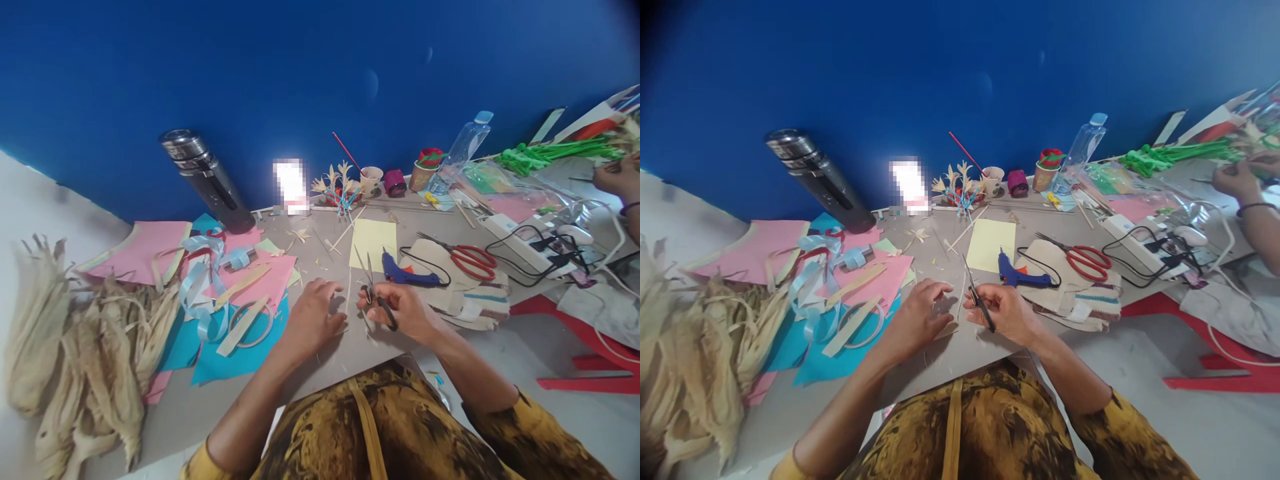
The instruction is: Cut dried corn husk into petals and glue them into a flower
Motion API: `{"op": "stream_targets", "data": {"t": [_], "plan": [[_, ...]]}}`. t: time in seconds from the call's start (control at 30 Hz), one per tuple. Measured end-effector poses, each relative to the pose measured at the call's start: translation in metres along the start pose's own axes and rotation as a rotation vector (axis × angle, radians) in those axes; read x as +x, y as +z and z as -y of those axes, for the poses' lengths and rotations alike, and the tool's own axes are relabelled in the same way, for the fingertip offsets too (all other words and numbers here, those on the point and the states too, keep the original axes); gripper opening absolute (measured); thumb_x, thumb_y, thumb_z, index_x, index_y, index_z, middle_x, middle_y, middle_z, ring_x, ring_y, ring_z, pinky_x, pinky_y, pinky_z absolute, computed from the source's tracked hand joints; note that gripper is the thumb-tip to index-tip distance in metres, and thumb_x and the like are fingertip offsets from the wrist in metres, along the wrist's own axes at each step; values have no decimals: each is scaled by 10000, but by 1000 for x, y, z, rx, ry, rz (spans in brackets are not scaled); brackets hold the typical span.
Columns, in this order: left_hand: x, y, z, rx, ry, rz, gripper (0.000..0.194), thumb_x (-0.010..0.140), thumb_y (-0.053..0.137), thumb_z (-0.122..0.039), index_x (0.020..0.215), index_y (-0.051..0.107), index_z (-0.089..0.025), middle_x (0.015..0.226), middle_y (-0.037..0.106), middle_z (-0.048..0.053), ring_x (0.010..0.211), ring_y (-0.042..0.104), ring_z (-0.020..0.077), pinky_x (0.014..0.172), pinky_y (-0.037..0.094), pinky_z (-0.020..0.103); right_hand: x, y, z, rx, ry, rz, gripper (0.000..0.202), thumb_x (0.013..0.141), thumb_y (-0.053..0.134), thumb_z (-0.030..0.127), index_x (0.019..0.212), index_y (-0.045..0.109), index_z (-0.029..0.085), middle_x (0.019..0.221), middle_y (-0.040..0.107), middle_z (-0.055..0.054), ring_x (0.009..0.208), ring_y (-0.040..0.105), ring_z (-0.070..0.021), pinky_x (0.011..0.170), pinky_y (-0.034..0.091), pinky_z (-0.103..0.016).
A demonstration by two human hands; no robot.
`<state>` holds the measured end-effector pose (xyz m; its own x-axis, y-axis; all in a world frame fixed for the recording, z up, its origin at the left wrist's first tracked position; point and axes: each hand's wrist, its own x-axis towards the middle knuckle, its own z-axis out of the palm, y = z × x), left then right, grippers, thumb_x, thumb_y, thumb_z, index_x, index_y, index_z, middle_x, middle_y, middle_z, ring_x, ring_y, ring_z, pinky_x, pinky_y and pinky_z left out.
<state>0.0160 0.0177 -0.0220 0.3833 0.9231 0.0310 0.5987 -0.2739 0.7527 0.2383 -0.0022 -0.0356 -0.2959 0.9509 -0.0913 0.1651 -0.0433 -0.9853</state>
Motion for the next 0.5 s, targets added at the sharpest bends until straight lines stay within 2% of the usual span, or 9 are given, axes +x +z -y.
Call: {"op": "stream_targets", "data": {"t": [0.07, 0.2, 0.3, 0.4, 0.5], "plan": [[2, 8, -1, 83, 11, 29, 417, 744, 661, -154, 1157, 631, -195, 1105, 622, 104, 1034, 557, 269, 905, 435, 409, 0, 1, -6, 36, 35, -70, 376, 744, 774, 496, 877, 734, 147, 770, 697, -57, 728, 637, -208, 626, 492, -292], [3, 22, -9, 104, 104, 197, 320, 776, 642, -162, 1093, 639, -200, 1067, 589, 97, 1030, 541, 269, 879, 443, 398, 3, 3, -7, 28, 73, -261, 406, 782, 709, 546, 834, 728, 145, 712, 665, -37, 611, 559, -151, 523, 408, -243], [1, 35, -17, 202, 128, 302, 334, 732, 684, -141, 1059, 661, -203, 1028, 563, 94, 1003, 524, 281, 854, 438, 407, 6, 5, 0, -19, 65, -294, 404, 785, 687, 555, 767, 708, 152, 662, 618, -12, 582, 498, -131, 517, 374, -239], [-3, 48, -20, 293, 109, 301, 296, 715, 699, -104, 994, 674, -196, 1010, 555, 99, 994, 510, 286, 844, 431, 415, 3, 4, 9, 8, 38, -305, 409, 771, 695, 573, 722, 674, 167, 694, 626, -24, 608, 507, -144, 534, 380, -254], [-6, 55, -18, 262, 119, 293, 152, 731, 660, -60, 805, 653, -192, 958, 560, 86, 951, 511, 256, 802, 429, 380, -12, -5, 22, 113, -35, -353, 416, 763, 703, 614, 827, 665, 204, 868, 671, -70, 734, 569, -199, 593, 421, -293]]}}
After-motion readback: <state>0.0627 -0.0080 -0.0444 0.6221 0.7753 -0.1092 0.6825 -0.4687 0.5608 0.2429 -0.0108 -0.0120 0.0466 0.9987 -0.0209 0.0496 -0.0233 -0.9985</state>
